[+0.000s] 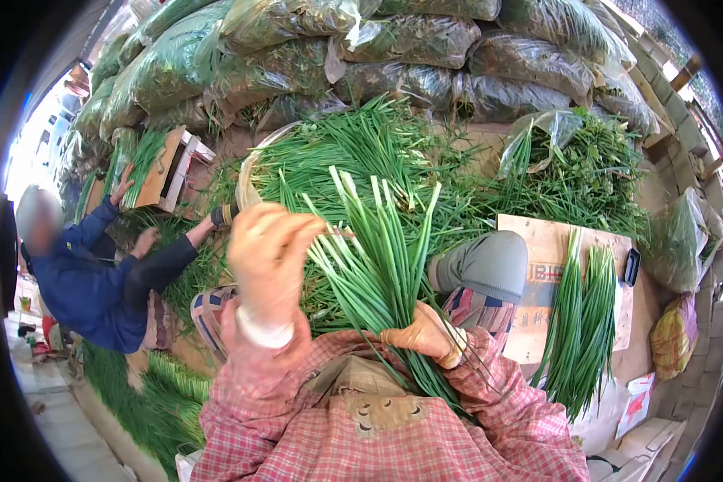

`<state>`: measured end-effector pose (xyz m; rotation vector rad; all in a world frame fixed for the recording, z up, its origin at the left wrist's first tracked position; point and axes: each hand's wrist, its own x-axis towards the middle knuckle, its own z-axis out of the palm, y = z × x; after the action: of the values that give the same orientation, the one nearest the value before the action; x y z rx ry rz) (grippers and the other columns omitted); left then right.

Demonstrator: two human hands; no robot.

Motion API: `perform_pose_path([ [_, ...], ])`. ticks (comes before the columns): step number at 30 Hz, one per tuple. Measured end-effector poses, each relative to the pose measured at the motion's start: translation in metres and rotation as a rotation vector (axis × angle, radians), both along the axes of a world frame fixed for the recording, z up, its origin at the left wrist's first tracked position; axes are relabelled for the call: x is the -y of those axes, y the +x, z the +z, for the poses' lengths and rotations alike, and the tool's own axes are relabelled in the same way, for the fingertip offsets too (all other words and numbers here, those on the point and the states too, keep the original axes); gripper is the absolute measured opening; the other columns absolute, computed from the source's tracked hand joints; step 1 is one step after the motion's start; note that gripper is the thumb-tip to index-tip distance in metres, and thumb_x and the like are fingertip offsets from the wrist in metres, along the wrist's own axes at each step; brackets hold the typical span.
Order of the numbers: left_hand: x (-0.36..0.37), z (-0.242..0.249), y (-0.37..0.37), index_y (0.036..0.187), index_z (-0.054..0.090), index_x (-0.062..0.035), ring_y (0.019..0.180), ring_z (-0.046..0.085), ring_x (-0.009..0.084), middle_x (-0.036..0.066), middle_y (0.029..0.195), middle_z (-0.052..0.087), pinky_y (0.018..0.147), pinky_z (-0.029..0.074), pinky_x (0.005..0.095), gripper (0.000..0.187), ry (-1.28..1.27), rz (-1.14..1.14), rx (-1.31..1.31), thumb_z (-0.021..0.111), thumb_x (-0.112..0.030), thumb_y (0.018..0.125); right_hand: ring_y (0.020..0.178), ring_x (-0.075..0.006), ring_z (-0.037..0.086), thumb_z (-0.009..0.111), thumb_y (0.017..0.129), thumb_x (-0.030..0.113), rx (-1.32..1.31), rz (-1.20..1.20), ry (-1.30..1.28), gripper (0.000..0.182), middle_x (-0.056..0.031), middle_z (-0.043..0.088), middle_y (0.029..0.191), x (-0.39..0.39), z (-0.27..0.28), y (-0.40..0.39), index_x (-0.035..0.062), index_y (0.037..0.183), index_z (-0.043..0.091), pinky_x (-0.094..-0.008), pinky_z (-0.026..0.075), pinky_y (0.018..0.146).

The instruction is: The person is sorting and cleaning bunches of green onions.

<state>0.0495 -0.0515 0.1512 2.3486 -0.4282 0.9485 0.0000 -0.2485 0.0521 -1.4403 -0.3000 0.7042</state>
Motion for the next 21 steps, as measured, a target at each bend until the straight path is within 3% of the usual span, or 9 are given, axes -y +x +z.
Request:
perform_pose_path([
  [2,-0.009,0.025,-0.027,0.071,0.063,-0.0073,0.065,0.051,0.0184,0.002,0.066,0.057,0.071,0.039,0.0347,0.014,-0.548,-0.077,-0.247,0.062,-0.020,0.077,0.081,-0.0134,0.055,0.062,0.073,0.008,-0.107,-0.002,0.044,0.036,-0.0049,0.060,0.091,0.000,-0.016,0.000,0.0023,0.108,0.054,-0.0298,0.045,0.073],
  [4,-0.060,0.031,-0.038,0.070,0.063,-0.0045,0.062,0.051,0.0177,0.003,0.064,0.056,0.067,0.041,0.0322,0.021,-0.700,-0.379,-0.105,0.058,-0.021,0.082,0.076,-0.0127,0.055,0.063,0.073,0.007,-0.133,-0.043,0.102,0.032,-0.0043,0.060,0.086,0.000,-0.021,-0.001,0.0023,0.104,0.056,-0.0289,0.045,0.069],
  [6,-0.119,0.007,-0.024,0.087,0.061,0.0006,0.071,0.055,0.0231,0.011,0.077,0.059,0.070,0.043,0.0351,0.023,-1.033,-1.148,-0.084,0.052,-0.020,0.085,0.074,-0.0129,0.054,0.062,0.073,0.006,-0.176,-0.071,0.102,0.030,-0.0043,0.060,0.084,0.000,-0.018,-0.001,0.0024,0.102,0.056,-0.0290,0.045,0.068],
  [8,-0.130,-0.035,-0.023,0.110,0.051,0.0029,0.096,0.055,0.0303,0.021,0.106,0.054,0.086,0.040,0.0419,0.041,-0.892,-0.012,-0.375,0.049,-0.031,0.087,0.076,-0.0131,0.054,0.062,0.073,0.006,-0.198,-0.041,0.095,0.031,-0.0044,0.060,0.086,0.002,-0.013,-0.001,0.0028,0.103,0.056,-0.0288,0.045,0.069],
  [12,-0.103,-0.167,-0.041,0.129,0.033,0.0021,0.119,0.040,0.0260,0.022,0.127,0.040,0.098,0.033,0.0372,0.076,-0.404,0.269,-0.696,0.067,-0.039,0.075,0.085,-0.0175,0.055,0.065,0.069,0.011,0.069,-0.134,0.024,0.044,-0.0069,0.060,0.094,-0.005,-0.020,-0.001,0.0019,0.110,0.053,-0.0295,0.044,0.078],
  [14,-0.046,-0.153,-0.043,0.135,0.025,-0.0029,0.122,0.036,0.0241,0.017,0.130,0.038,0.098,0.033,0.0358,0.084,-1.436,-0.272,-0.954,0.067,-0.043,0.074,0.095,-0.0171,0.053,0.062,0.070,0.008,0.066,0.009,-0.189,0.053,-0.0096,0.057,0.107,-0.005,-0.002,0.002,0.0003,0.120,0.046,-0.0295,0.041,0.085],
  [17,-0.012,-0.143,-0.030,0.140,0.013,-0.0101,0.125,0.029,0.0252,0.013,0.136,0.029,0.104,0.020,0.0363,0.100,-1.619,-0.622,-0.886,0.076,-0.036,0.066,0.093,-0.0190,0.055,0.060,0.070,0.009,0.054,-0.166,-0.166,0.062,-0.0151,0.057,0.108,-0.024,-0.012,-0.005,-0.0013,0.126,0.037,-0.0296,0.041,0.085],
  [20,-0.021,-0.146,-0.034,0.139,0.013,-0.0082,0.124,0.031,0.0256,0.013,0.138,0.027,0.102,0.027,0.0372,0.101,-1.517,-0.533,-0.913,0.077,-0.032,0.066,0.087,-0.0191,0.058,0.060,0.071,0.009,0.280,-0.194,-0.479,0.072,-0.0136,0.060,0.099,-0.032,-0.016,-0.006,0.0016,0.132,0.024,-0.0324,0.045,0.078],
  [21,-0.036,-0.149,-0.036,0.133,0.024,-0.0062,0.114,0.040,0.0288,0.017,0.126,0.038,0.095,0.033,0.0378,0.086,-1.022,-0.211,-1.044,0.072,-0.036,0.068,0.084,-0.0189,0.059,0.061,0.070,0.010,0.423,-0.240,-0.405,0.070,-0.0147,0.060,0.097,-0.033,-0.027,-0.007,-0.0007,0.131,0.026,-0.0319,0.046,0.076],
])
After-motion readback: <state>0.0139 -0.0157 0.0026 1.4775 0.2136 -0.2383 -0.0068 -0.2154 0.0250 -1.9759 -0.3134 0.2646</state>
